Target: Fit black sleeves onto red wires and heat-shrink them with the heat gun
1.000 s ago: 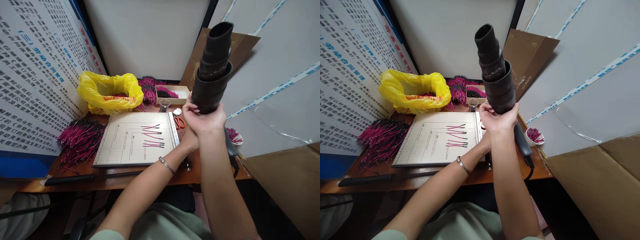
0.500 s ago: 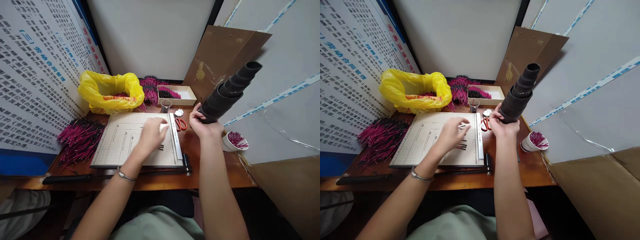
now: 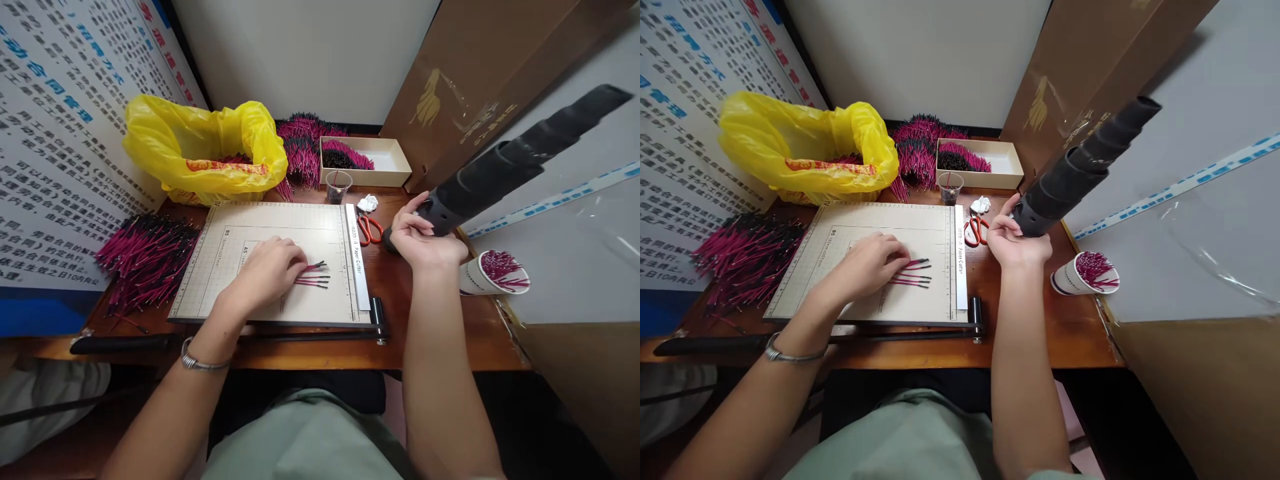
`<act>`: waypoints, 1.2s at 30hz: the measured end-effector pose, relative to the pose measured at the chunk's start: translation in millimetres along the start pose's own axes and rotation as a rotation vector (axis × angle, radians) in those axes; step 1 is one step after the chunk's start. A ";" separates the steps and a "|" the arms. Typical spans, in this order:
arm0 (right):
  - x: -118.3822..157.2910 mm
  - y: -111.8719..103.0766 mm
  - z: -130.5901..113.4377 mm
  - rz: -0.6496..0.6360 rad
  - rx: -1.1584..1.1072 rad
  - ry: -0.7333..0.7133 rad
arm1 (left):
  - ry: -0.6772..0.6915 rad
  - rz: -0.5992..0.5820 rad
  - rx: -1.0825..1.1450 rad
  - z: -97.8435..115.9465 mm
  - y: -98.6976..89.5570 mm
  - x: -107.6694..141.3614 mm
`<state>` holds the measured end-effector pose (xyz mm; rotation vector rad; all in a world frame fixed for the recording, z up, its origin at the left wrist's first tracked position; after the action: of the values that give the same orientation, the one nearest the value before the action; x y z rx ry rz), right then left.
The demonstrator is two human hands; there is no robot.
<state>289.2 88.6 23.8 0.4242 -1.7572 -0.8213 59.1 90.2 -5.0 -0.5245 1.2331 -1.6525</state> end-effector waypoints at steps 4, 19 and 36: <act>3.0 -0.4 -5.1 -0.018 -0.034 0.029 | 0.029 -0.041 0.043 2.0 -4.5 23.8; 55.6 -134.6 16.1 -0.347 1.651 -1.247 | -0.136 0.150 0.126 6.4 -9.3 59.2; 49.8 -134.2 21.6 -0.361 1.917 -1.377 | 0.205 -0.200 -0.445 37.3 -19.8 36.3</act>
<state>236.9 -30.0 -40.7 1.6607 -3.3831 1.0713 63.8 40.8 20.2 -0.7851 1.7663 -1.6269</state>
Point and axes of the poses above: each hand's wrist, its own x-axis away from the middle knuckle, its own y-axis out of the palm, z = x × y, the point moved 2 cm from there along -x, towards the middle knuckle, and after that the axes turned 14 degrees about z, right-handed, at the moved point
